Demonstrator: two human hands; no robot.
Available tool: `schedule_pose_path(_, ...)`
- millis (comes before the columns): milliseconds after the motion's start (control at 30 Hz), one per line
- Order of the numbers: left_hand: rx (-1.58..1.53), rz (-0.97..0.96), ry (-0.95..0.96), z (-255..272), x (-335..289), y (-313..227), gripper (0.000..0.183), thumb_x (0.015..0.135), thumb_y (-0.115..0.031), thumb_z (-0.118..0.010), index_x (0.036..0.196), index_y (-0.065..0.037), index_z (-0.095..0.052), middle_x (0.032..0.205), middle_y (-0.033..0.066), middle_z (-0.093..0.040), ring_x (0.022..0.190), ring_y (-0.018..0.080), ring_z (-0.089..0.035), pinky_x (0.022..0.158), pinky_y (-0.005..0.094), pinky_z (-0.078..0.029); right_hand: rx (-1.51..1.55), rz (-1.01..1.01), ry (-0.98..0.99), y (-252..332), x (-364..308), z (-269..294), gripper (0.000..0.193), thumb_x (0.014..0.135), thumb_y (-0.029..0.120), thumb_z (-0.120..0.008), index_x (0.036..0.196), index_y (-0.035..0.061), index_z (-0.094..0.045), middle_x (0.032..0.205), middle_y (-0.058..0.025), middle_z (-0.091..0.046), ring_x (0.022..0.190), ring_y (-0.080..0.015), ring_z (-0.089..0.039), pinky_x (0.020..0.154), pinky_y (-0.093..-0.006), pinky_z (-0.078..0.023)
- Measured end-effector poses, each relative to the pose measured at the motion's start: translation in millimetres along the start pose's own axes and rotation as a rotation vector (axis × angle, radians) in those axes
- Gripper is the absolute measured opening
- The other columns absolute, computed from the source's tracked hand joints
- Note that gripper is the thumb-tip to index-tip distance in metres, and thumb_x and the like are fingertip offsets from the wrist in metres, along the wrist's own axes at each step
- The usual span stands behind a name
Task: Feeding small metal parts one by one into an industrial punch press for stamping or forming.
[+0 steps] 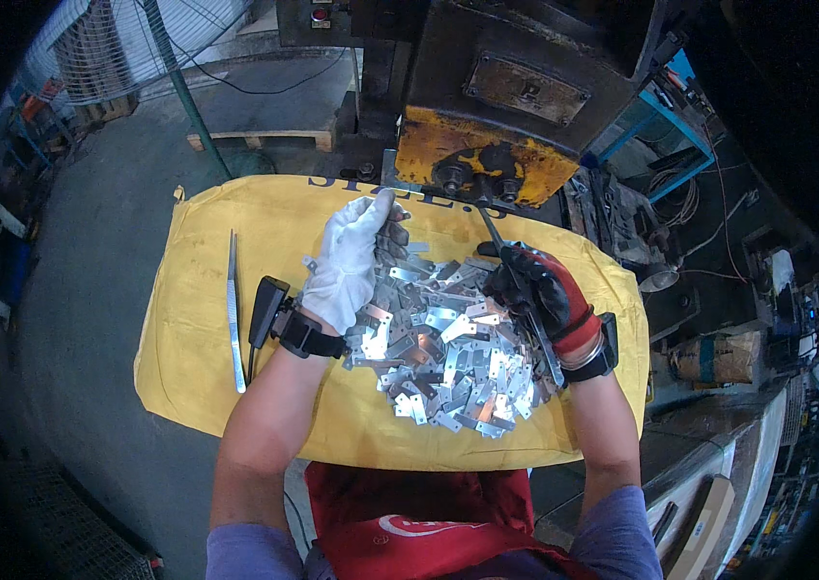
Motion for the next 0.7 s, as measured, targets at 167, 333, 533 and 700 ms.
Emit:
schedule_pose_path(167, -0.004, -0.002, -0.023, -0.2, -1.5, -2.1, 0.028, 0.088, -0.031, -0.058, 0.079, -0.004, -0.059, 0.064, 0.0020, -0.056, 0.055, 0.0090, -0.053, 0.049, 0.0207, -0.042, -0.107, 0.077, 0.025, 5.2, 17.4, -5.2, 0.036, 0.093, 0.026, -0.045, 0.116, -0.0002, -0.054, 0.077, -0.0051, -0.061, 0.061, -0.0072, -0.057, 0.052, -0.0186, -0.045)
schedule_pose_path(333, 0.025, -0.011, -0.006, -1.6, -3.2, -5.4, 0.024, 0.088, -0.028, -0.059, 0.081, -0.004, -0.060, 0.066, 0.0009, -0.057, 0.056, 0.0073, -0.053, 0.050, 0.0196, -0.042, -0.179, 0.104, 0.080, 5.7, 40.4, 4.4, 0.039, 0.092, 0.030, -0.047, 0.115, 0.0002, -0.054, 0.079, -0.0043, -0.061, 0.059, -0.0069, -0.057, 0.051, -0.0183, -0.046)
schedule_pose_path(533, 0.066, -0.038, -0.049, 2.4, -0.1, -2.8, 0.017, 0.087, -0.021, -0.059, 0.087, -0.004, -0.060, 0.073, 0.0016, -0.060, 0.060, 0.0063, -0.054, 0.058, 0.0200, -0.044, 0.064, 0.075, 0.034, 4.8, 65.1, 9.1, 0.041, 0.091, 0.031, -0.048, 0.116, -0.0003, -0.053, 0.082, -0.0035, -0.062, 0.062, -0.0037, -0.055, 0.051, -0.0162, -0.044)
schedule_pose_path(700, 0.648, -0.331, -0.010, 5.8, -1.7, -6.2, 0.020, 0.082, -0.017, -0.064, 0.096, -0.003, -0.063, 0.080, 0.0055, -0.062, 0.071, 0.0145, -0.058, 0.067, 0.0265, -0.047, 0.006, 0.152, 0.041, 16.6, 28.5, -0.5, 0.039, 0.093, 0.028, -0.046, 0.118, -0.0002, -0.051, 0.083, -0.0020, -0.061, 0.061, -0.0025, -0.054, 0.053, -0.0153, -0.043)
Point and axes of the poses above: each hand's wrist, its own x-axis towards the middle knuckle, its own z-axis out of the back of the hand, y = z × x, the point moved 2 cm from there along x, towards the middle knuckle
